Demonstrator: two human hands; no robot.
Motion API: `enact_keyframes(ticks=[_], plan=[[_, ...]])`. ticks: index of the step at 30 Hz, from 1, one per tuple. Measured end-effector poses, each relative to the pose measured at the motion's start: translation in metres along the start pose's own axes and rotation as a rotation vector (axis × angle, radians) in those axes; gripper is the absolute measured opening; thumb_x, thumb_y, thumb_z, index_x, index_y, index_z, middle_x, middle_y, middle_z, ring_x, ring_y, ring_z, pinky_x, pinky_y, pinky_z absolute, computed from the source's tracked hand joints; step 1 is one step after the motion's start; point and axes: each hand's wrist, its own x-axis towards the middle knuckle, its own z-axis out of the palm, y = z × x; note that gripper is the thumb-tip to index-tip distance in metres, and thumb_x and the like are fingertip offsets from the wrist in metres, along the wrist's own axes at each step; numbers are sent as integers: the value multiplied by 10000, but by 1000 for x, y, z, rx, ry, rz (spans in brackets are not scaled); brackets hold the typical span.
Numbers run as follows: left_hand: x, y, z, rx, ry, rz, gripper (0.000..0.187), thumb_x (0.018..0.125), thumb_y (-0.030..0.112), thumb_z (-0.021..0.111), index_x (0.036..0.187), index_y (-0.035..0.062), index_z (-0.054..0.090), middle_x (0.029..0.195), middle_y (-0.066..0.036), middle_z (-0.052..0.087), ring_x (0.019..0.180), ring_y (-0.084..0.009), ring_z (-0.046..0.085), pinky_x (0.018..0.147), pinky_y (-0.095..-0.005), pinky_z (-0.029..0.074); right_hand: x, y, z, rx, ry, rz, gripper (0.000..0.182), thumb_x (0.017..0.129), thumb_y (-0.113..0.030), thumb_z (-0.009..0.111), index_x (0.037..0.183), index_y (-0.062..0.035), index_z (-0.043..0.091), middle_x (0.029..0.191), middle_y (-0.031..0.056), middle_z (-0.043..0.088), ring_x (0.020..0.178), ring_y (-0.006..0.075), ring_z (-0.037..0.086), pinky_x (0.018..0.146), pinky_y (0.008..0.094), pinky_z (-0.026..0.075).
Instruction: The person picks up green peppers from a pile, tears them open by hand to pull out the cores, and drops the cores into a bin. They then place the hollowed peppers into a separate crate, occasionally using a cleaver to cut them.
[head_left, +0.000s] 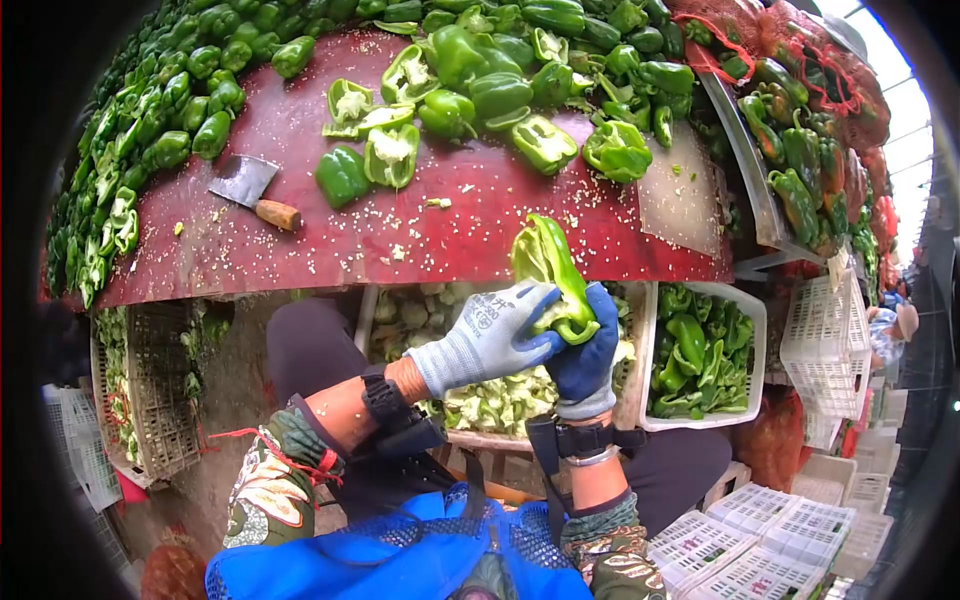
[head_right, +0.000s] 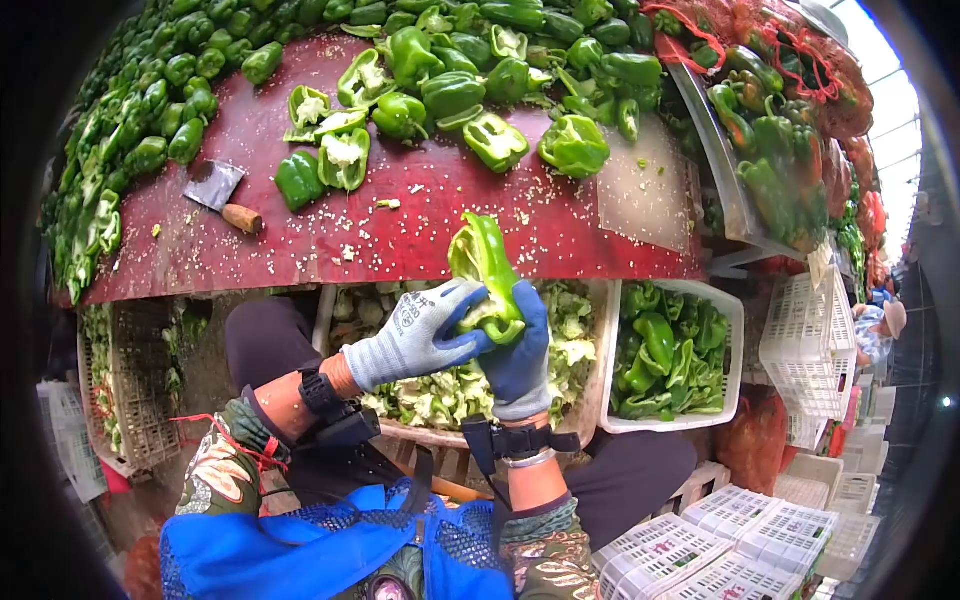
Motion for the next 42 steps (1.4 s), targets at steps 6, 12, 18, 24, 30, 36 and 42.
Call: enact_keyframes(ticks=[6, 12, 18, 24, 30, 36, 42], plan=[[-2, 12, 0, -222, -16, -155, 540, 812, 201, 749, 1261, 18, 513, 905, -128, 607, 712, -173, 591, 665, -316, 499, -12, -5, -5, 219, 38, 129, 504, 975, -412, 485, 1309, -38, 529, 1160, 122, 639, 1017, 240, 636, 887, 388, 522], [5, 0, 19, -776, 62, -243, 464, 895, 129, 655, 1307, -20, 505, 825, -50, 608, 718, -68, 506, 660, -265, 458, -17, 0, 13, -425, 111, -201, 591, 972, -286, 554, 1467, -108, 285, 1365, 110, 467, 1232, 238, 508, 1037, 389, 425], [8, 21, 17, -257, 123, 0, 461, 882, 96, 638, 1316, -14, 526, 908, -153, 666, 725, -183, 604, 703, -308, 501, -11, 12, -4, -174, 149, -316, 464, 1004, -310, 513, 1408, -104, 415, 1339, 77, 529, 1207, 208, 531, 1036, 376, 431], [11, 14, 21, 169, 124, 235, 628, 733, 123, 698, 1334, 63, 522, 1011, -155, 644, 822, -330, 654, 691, -414, 536, 3, 12, -13, -304, 78, -307, 377, 1028, -349, 433, 1242, -55, 529, 1104, 36, 605, 997, 122, 585, 908, 312, 494], [11, 3, 28, 4, 128, 246, 585, 814, 103, 674, 1368, 71, 487, 1110, -170, 637, 925, -306, 662, 790, -388, 534, 8, 5, -29, -43, 65, -165, 335, 1039, -296, 439, 1276, -72, 514, 1083, 40, 605, 1010, 149, 592, 917, 319, 490], [23, -9, 15, -431, -181, -137, 654, 853, 294, 754, 1340, -23, 455, 1080, -74, 627, 977, -80, 544, 873, -283, 474, -8, -5, 6, -1005, 262, -481, 342, 1000, -198, 462, 1326, -93, 458, 1249, 89, 504, 1098, 177, 557, 971, 325, 466], [23, 8, 22, -1019, -98, -188, 361, 874, 122, 680, 1204, 9, 589, 1053, 11, 641, 954, -42, 557, 851, -241, 485, -15, -2, 9, -814, 223, -385, 384, 1019, -327, 476, 1287, -51, 472, 1211, 78, 529, 1088, 154, 538, 954, 312, 443]])
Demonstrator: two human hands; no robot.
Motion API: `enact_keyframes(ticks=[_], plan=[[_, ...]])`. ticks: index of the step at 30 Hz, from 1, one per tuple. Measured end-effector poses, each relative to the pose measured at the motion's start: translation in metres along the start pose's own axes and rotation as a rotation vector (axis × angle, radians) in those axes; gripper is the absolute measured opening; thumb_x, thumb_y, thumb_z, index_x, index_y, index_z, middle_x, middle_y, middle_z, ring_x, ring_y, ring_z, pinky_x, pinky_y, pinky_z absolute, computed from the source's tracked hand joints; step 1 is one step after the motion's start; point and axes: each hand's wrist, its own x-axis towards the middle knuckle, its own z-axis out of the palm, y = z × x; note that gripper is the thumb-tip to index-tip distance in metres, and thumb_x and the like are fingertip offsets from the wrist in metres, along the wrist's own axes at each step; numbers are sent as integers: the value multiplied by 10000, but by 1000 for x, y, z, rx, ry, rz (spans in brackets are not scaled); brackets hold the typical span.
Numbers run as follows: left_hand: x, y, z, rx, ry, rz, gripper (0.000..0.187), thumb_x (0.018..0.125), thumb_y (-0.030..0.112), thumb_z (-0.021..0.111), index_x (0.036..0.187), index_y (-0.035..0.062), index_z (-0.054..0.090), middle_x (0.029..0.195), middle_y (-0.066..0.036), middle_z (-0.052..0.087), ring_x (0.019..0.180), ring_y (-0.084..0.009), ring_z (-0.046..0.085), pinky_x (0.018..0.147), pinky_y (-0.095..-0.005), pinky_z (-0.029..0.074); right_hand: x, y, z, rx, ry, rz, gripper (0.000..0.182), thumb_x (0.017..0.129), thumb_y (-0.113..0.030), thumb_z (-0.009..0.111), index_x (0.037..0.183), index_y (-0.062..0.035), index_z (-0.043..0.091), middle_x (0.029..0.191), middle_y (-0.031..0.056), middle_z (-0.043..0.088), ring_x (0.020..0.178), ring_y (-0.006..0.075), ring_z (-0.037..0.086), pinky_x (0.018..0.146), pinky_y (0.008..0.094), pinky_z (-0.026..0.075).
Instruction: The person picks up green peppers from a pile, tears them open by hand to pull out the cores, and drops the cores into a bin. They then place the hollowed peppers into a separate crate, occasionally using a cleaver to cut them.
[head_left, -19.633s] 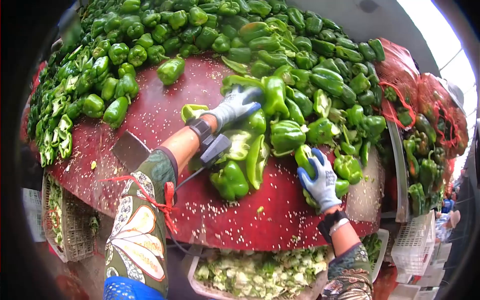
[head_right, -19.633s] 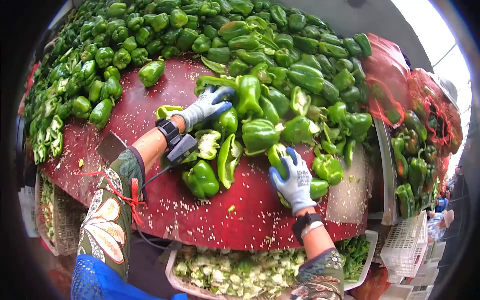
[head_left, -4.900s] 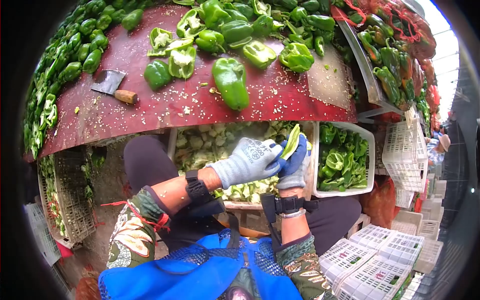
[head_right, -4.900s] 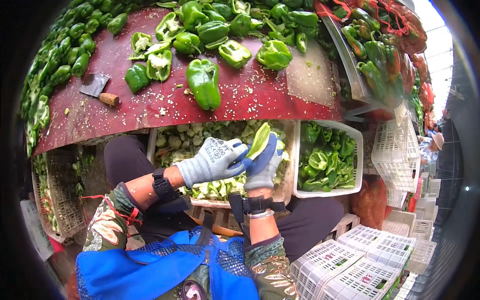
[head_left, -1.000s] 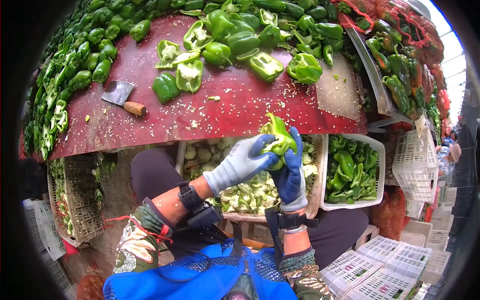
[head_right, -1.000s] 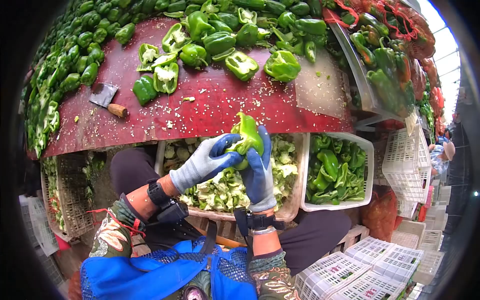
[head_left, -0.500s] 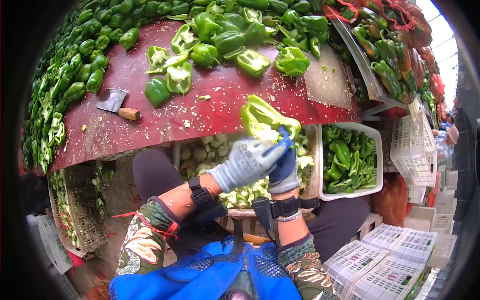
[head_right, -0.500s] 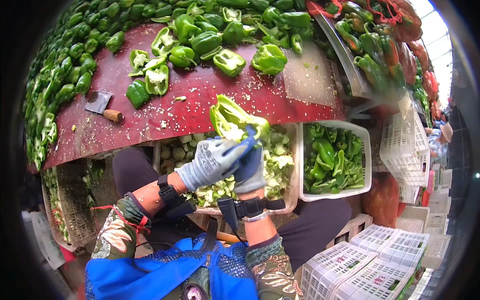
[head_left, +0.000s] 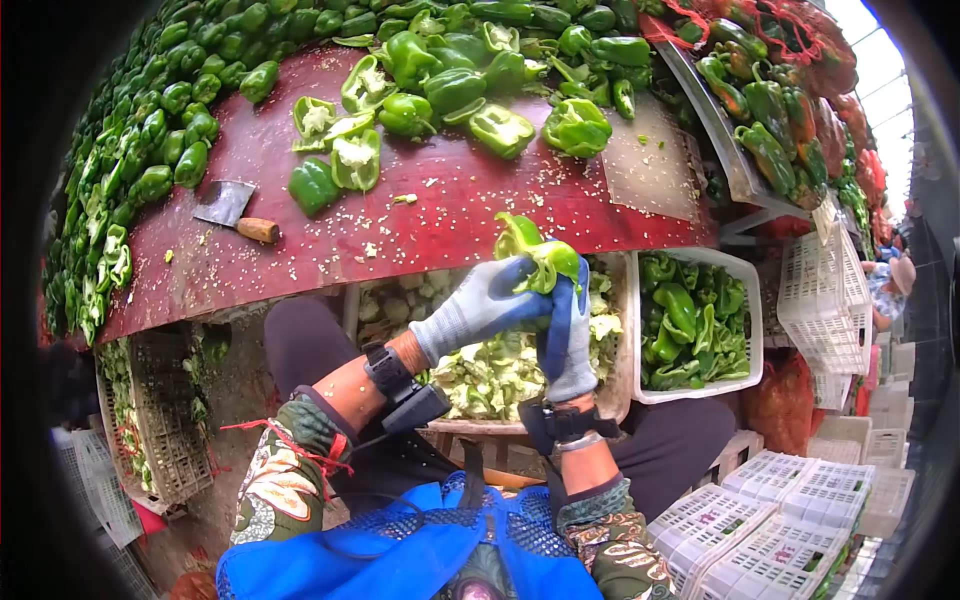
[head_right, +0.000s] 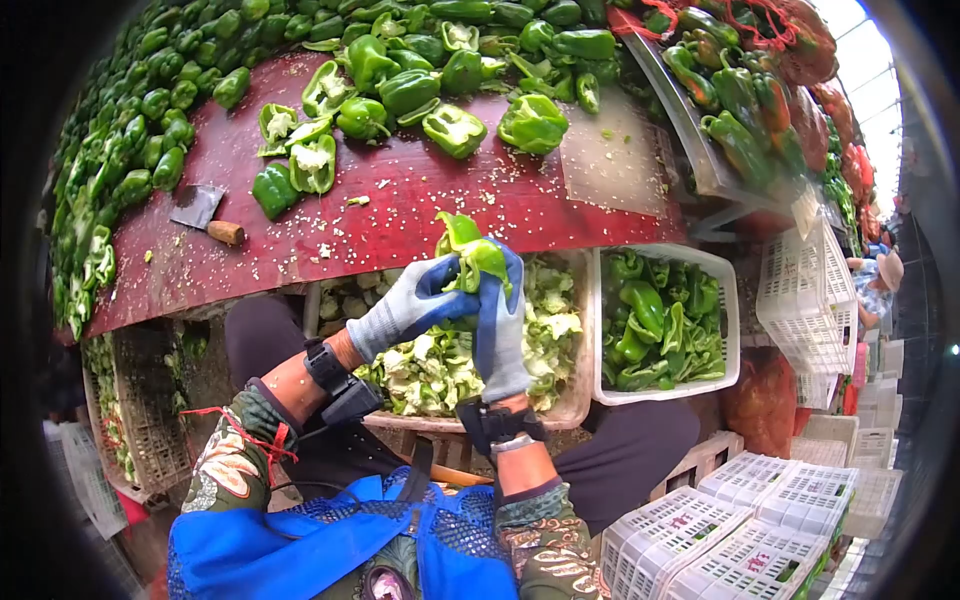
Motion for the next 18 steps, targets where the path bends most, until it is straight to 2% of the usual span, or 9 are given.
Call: enact_keyframes(ticks=[3, 7, 8, 10, 12, 14, 15, 17, 18], plan=[[-1, -4, 0, -12, 87, -194, 331, 863, 82, 653, 1182, 11, 606, 1028, 14, 656, 931, -53, 584, 844, -244, 493, 1, 22, 1, -24, 117, -100, 359, 1024, -321, 467, 1254, -46, 484, 1181, 74, 530, 1083, 156, 521, 949, 306, 427], [-4, -31, -3, 19, 174, -126, 274, 857, 67, 637, 1128, 26, 623, 976, 7, 670, 810, -67, 608, 732, -242, 511, -8, 27, 7, -80, 264, -123, 355, 1026, -303, 463, 1264, -41, 483, 1193, 84, 525, 1113, 176, 514, 981, 320, 412], [-7, -29, -7, 118, 143, 9, 286, 855, 29, 626, 1139, 45, 606, 965, -21, 658, 831, -108, 614, 718, -270, 523, -11, 35, 7, -8, 263, -225, 365, 1030, -317, 448, 1262, -38, 489, 1225, 87, 510, 1152, 187, 501, 1015, 336, 394], [-12, -22, -13, 315, 116, 289, 339, 852, -48, 605, 1163, 82, 571, 944, -76, 635, 872, -189, 627, 690, -326, 546, -17, 36, -5, 205, 213, -71, 423, 1020, -351, 463, 1327, -61, 441, 1292, 97, 498, 1159, 206, 516, 997, 354, 417], [-17, -11, -15, 354, 229, 313, 258, 872, 80, 629, 1126, 54, 594, 918, -70, 642, 863, -179, 630, 694, -297, 537, -19, 28, -24, 635, 54, 178, 498, 1009, -369, 481, 1409, -94, 373, 1307, 123, 524, 1085, 236, 595, 884, 365, 521], [-30, 26, -19, 71, 330, -30, 310, 881, 228, 662, 1104, 16, 623, 944, -86, 663, 848, -171, 645, 726, -284, 527, -25, 20, -43, 320, -48, -34, 517, 1007, -378, 479, 1440, -136, 333, 1315, 156, 537, 1054, 310, 630, 802, 439, 569], [-39, 40, -33, 160, 310, -154, 358, 865, 239, 675, 1139, 15, 620, 983, -116, 666, 892, -190, 650, 766, -306, 531, -23, 19, -56, 805, -67, 173, 517, 1006, -381, 479, 1445, -153, 326, 1333, 165, 528, 1068, 337, 624, 815, 471, 570], [-43, 25, -52, 903, 20, -16, 464, 817, 265, 704, 1219, 56, 608, 992, -163, 647, 946, -258, 647, 826, -358, 528, -26, 1, -71, 854, -149, 149, 518, 997, -381, 496, 1453, -200, 328, 1417, 183, 459, 1153, 399, 571, 926, 599, 503], [-54, 28, -45, 1492, 23, -254, 538, 772, 286, 732, 1262, 110, 601, 1014, -182, 626, 998, -315, 630, 864, -409, 514, -31, -8, -74, 877, -171, 159, 525, 991, -384, 504, 1451, -199, 331, 1435, 181, 440, 1192, 404, 544, 954, 616, 475]])
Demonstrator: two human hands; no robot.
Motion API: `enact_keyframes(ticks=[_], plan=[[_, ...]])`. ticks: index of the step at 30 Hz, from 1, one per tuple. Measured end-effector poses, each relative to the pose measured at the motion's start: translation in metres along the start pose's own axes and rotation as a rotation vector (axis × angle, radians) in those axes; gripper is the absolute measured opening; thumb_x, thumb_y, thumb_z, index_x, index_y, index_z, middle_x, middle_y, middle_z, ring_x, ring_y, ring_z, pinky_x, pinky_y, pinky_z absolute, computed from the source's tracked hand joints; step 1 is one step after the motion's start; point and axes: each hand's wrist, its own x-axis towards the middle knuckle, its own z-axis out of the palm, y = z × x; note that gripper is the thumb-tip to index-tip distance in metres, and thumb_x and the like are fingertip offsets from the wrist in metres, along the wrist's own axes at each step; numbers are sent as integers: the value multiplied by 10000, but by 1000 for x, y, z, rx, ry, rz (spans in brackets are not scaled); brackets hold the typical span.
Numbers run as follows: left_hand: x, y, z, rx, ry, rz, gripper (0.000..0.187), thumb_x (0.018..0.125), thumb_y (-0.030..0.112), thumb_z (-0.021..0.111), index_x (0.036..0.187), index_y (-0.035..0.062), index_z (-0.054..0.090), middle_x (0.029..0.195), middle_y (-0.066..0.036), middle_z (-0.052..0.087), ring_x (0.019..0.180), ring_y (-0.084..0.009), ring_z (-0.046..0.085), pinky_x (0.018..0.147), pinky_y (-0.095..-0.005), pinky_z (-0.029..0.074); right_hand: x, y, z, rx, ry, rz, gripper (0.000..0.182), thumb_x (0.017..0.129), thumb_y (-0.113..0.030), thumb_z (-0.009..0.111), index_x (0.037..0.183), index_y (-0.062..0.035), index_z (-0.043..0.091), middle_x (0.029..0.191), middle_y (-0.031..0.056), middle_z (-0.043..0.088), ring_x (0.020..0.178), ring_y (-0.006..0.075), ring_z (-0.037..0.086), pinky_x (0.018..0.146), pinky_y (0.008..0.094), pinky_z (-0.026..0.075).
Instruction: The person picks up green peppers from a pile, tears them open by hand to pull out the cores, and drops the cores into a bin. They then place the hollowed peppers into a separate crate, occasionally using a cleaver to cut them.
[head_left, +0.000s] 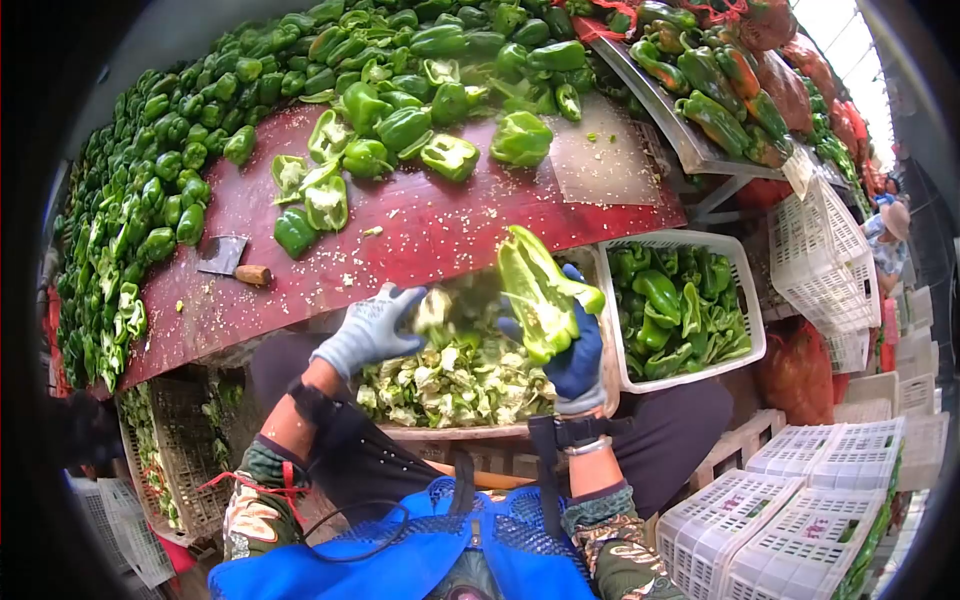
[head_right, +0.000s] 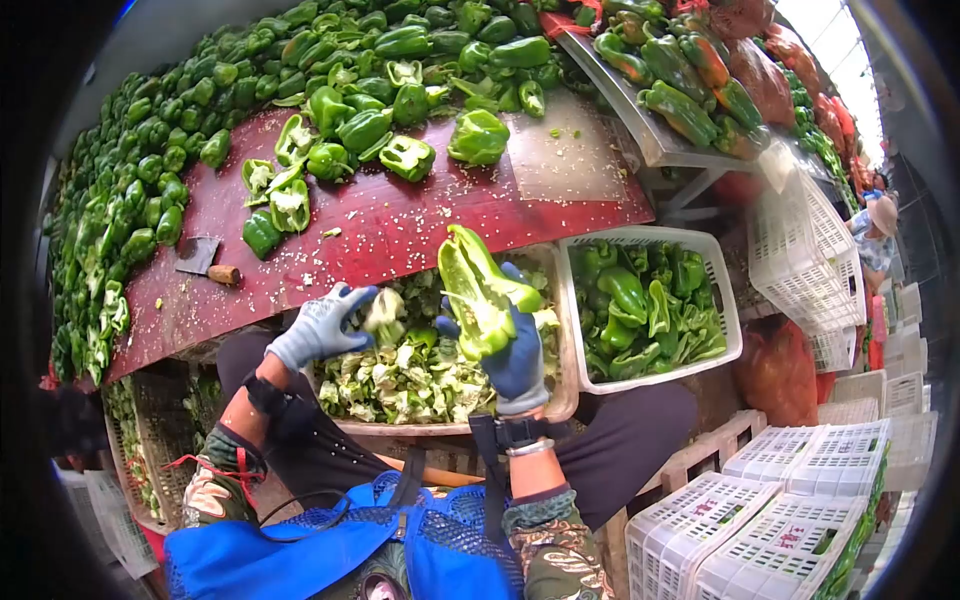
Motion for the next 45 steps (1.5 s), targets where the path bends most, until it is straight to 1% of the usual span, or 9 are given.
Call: enact_keyframes(ticks=[5, 9, 15, 19, 21, 24, 29, 35, 45], plan=[[7, 70, -14, -305, 234, 522, 464, 848, 181, 681, 1285, 104, 546, 1171, -144, 576, 885, -315, 666, 735, -373, 553, -3, -2, 3, -49, -32, 9, 558, 981, -359, 526, 1455, -145, 326, 1454, 167, 423, 1272, 375, 492, 1034, 588, 426], [30, 103, 15, -44, 225, 628, 488, 759, 164, 698, 1210, 87, 527, 1029, -133, 566, 893, -311, 642, 670, -410, 554, 1, 13, 15, -384, 138, 42, 557, 993, -366, 488, 1435, -50, 366, 1388, 139, 492, 1257, 226, 511, 1054, 364, 418], [31, 80, 34, -171, 243, 575, 299, 817, 155, 664, 1095, 60, 607, 958, -81, 609, 766, -236, 649, 593, -377, 508, 3, 34, 3, -396, 218, 101, 516, 992, -331, 514, 1404, -41, 402, 1339, 118, 523, 1162, 208, 568, 996, 343, 463], [17, 63, -15, -1492, 71, -92, 219, 928, 204, 612, 1017, 18, 688, 755, -14, 622, 697, -72, 557, 619, -232, 451, -4, 31, -24, -282, 145, 120, 438, 1012, -260, 494, 1386, -53, 402, 1322, 156, 539, 1160, 283, 591, 938, 437, 539], [6, 36, -30, -1057, -80, -6, 286, 879, 243, 647, 1088, 47, 665, 924, -80, 638, 778, -156, 612, 674, -303, 509, -2, 21, -21, -134, 238, 43, 419, 1007, -217, 496, 1386, -65, 401, 1326, 162, 540, 1162, 303, 594, 934, 464, 544], [-3, -1, 25, 206, 79, 303, 515, 759, 326, 709, 1224, 129, 604, 1203, -186, 514, 933, -336, 611, 797, -435, 527, 4, 0, 11, -666, 246, -172, 351, 930, -86, 580, 1272, -21, 534, 1273, 134, 589, 1125, 239, 603, 974, 364, 488], [19, 24, 14, -427, 183, 173, 295, 883, 221, 658, 1130, 63, 625, 939, -118, 599, 805, -277, 628, 714, -366, 502, 34, -13, 46, -1451, 16, -810, 385, 826, 79, 548, 1187, -16, 644, 1316, 173, 567, 1186, 300, 578, 1021, 351, 441], [42, -8, 37, -316, 154, 102, 265, 881, 252, 654, 1057, 53, 648, 958, -139, 625, 874, -307, 640, 781, -382, 506, 88, 19, -30, -2662, -628, -536, 494, 724, -2, 656, 1150, -251, 681, 1430, 67, 487, 1055, 305, 560, 892, 391, 499], [40, -1, 20, -518, 148, 56, 283, 868, 269, 654, 1066, 67, 660, 914, -126, 615, 845, -303, 629, 751, -389, 496, 30, -76, -23, -1717, 290, -472, 449, 680, 122, 564, 1070, -59, 694, 1320, 171, 531, 1273, 293, 493, 1025, 374, 439]])
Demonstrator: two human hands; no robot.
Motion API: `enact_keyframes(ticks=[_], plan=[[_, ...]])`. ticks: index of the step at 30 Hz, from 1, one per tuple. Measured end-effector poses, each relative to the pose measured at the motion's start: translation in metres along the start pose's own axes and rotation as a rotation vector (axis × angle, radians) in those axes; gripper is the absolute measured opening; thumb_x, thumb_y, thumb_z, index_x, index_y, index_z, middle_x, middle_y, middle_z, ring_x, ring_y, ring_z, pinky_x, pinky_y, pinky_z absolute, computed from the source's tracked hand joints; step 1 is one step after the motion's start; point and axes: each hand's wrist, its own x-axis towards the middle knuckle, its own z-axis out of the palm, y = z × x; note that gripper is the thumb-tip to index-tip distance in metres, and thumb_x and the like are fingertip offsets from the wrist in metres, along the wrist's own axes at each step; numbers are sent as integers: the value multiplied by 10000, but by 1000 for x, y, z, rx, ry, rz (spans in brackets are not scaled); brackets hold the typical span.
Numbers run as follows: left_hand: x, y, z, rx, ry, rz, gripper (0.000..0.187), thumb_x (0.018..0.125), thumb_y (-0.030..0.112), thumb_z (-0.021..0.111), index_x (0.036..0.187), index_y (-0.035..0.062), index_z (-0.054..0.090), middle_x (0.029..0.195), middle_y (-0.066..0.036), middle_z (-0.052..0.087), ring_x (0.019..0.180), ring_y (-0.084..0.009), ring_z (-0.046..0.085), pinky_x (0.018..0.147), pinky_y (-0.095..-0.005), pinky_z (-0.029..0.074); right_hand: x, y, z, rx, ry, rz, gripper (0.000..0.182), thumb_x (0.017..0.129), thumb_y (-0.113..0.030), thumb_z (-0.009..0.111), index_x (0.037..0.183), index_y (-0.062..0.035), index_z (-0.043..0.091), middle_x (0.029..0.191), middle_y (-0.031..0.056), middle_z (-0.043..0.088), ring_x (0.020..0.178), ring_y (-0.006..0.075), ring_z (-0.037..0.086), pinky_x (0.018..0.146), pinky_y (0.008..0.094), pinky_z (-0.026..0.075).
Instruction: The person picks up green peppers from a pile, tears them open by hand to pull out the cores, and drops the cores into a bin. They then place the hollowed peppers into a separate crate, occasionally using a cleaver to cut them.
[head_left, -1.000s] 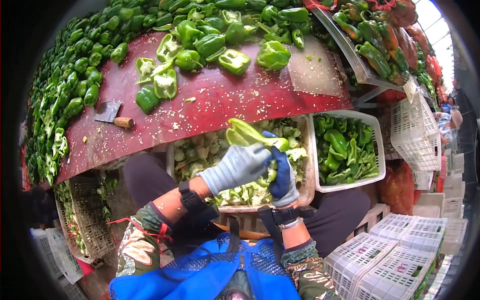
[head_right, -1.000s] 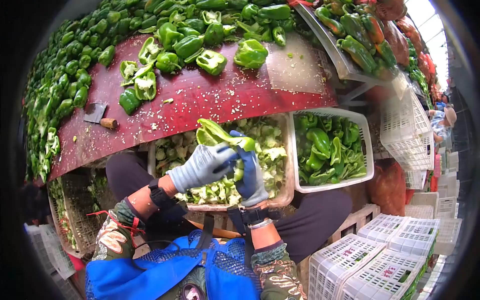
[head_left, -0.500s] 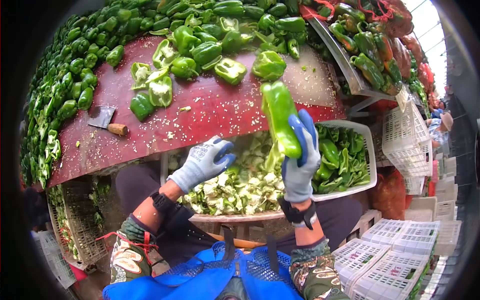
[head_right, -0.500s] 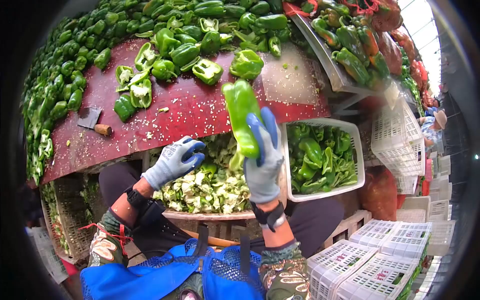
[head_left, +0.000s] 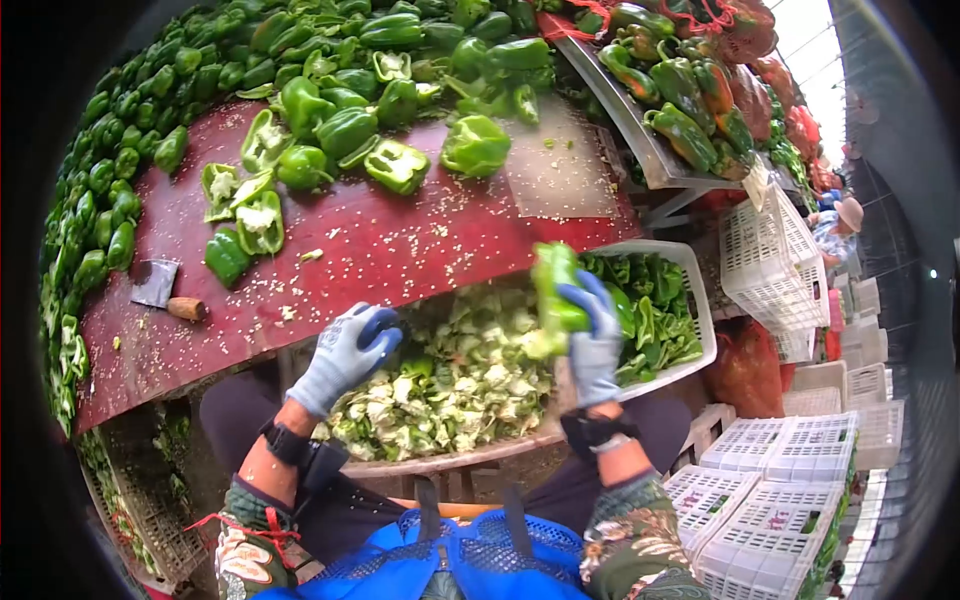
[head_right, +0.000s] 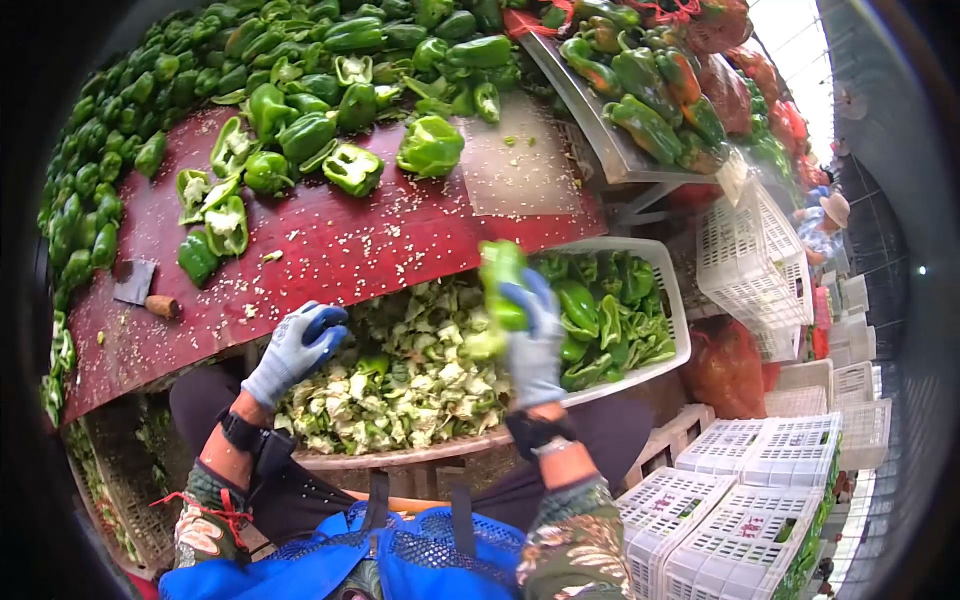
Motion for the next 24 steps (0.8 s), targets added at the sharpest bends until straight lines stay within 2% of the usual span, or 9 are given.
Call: enact_keyframes(ticks=[5, 8, 10, 12, 14, 17, 19, 22, 24], plan=[[11, 39, -13, -30, -87, 2, 286, 862, 164, 678, 1114, 36, 633, 902, -104, 572, 764, -224, 605, 703, -321, 477, 46, 139, -112, -795, 139, 125, 375, 807, -31, 544, 1149, -134, 657, 1357, 178, 492, 1208, 354, 515, 1002, 447, 447], [32, 45, -7, 49, -128, 149, 302, 859, 186, 683, 1124, 52, 631, 929, -122, 588, 776, -260, 646, 689, -355, 513, 80, 178, -76, -1061, 6, 490, 438, 820, -194, 580, 1255, -146, 579, 1375, 182, 477, 1195, 377, 514, 964, 511, 455], [41, 37, 5, 2, -175, 106, 317, 858, 229, 690, 1125, 68, 631, 937, -133, 596, 801, -286, 652, 700, -371, 525, 70, 282, -31, -1212, -5, 41, 428, 812, -192, 593, 1227, -89, 592, 1322, 210, 533, 1132, 396, 555, 910, 508, 484], [38, 12, 22, 79, -200, 27, 321, 863, 258, 685, 1121, 75, 632, 927, -135, 600, 805, -288, 647, 706, -381, 525, 79, 299, 13, -534, -188, 412, 384, 802, -172, 602, 1147, -6, 618, 1163, 248, 622, 1029, 417, 603, 886, 473, 494], [31, -2, 25, 180, -263, 37, 336, 858, 285, 685, 1124, 85, 636, 937, -130, 611, 823, -296, 642, 716, -389, 525, 71, 264, 33, -457, -200, 452, 319, 797, -136, 607, 1062, 37, 640, 999, 267, 661, 946, 443, 621, 868, 445, 499], [34, 7, 20, 76, -259, 14, 347, 848, 244, 692, 1145, 75, 633, 978, -127, 616, 823, -303, 639, 719, -385, 525, 83, 228, -8, -207, 109, 187, 276, 862, -107, 620, 1103, 22, 650, 1019, 115, 685, 874, 217, 625, 851, 333, 496], [39, 15, 16, 53, -324, -57, 332, 841, 193, 694, 1141, 64, 631, 970, -127, 605, 764, -269, 631, 676, -362, 511, 106, 207, -62, -271, 210, 142, 257, 935, -126, 550, 1123, 25, 639, 1089, 131, 671, 972, 214, 620, 903, 337, 481], [39, 13, 27, 80, -342, -19, 327, 838, 168, 691, 1132, 42, 627, 947, -121, 599, 712, -240, 617, 642, -346, 496, 99, 306, -123, -577, 68, 336, 375, 952, -224, 568, 1259, -8, 553, 1182, 177, 625, 1020, 287, 619, 920, 333, 477], [40, 11, 36, 84, -390, 4, 325, 836, 166, 690, 1131, 45, 628, 921, -118, 587, 697, -240, 611, 637, -349, 492, 58, 328, -103, -999, -342, 436, 549, 928, -452, 518, 1317, -64, 521, 1277, 222, 558, 1157, 390, 536, 985, 482, 417]])
